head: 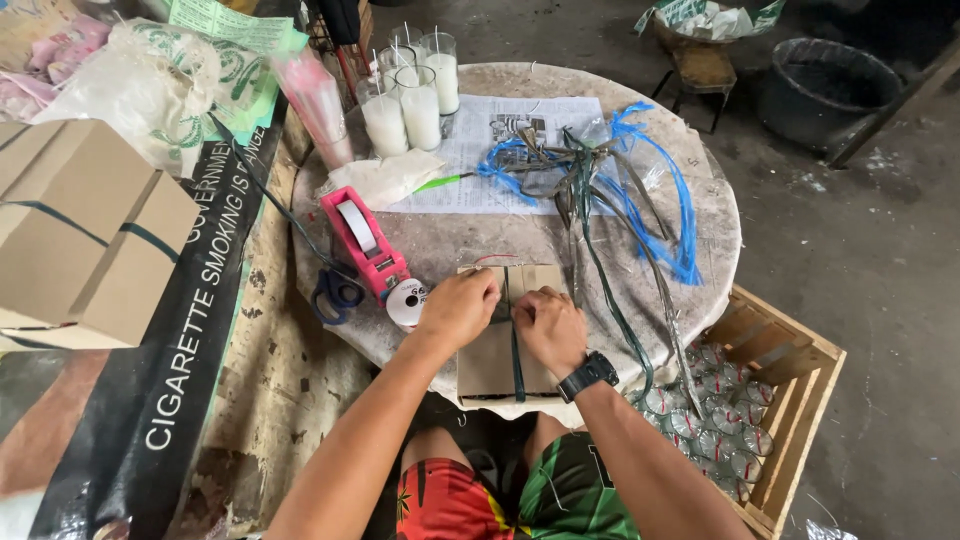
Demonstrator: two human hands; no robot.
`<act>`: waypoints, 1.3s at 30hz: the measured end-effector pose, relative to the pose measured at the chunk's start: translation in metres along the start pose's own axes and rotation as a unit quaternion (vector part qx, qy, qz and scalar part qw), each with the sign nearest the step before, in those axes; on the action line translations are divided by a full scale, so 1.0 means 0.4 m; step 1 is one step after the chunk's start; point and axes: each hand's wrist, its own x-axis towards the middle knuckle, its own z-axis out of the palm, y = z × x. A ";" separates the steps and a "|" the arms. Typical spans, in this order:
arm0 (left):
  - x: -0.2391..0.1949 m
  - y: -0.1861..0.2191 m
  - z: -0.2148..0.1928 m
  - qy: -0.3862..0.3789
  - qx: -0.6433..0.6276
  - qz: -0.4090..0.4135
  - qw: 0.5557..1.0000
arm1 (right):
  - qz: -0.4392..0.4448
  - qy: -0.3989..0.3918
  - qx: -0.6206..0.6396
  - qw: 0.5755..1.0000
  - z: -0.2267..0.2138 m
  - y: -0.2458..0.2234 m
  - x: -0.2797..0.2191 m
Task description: The person places cardboard boxes onto a table, wraps green ribbon around the boxes in a cross pattern, and ties the ribbon into knots to secure it, before placing the finished packages into a container.
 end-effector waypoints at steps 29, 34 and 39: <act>0.032 0.052 0.002 0.017 0.235 0.178 0.955 | 0.041 0.069 -0.047 0.996 0.081 0.028 0.023; 0.012 0.047 -0.069 -0.053 0.091 0.097 0.990 | 0.044 0.042 -0.015 0.998 0.050 0.026 0.014; 0.018 0.034 -0.040 -0.018 0.050 -0.019 0.998 | 0.042 0.031 -0.008 0.999 0.035 0.012 0.009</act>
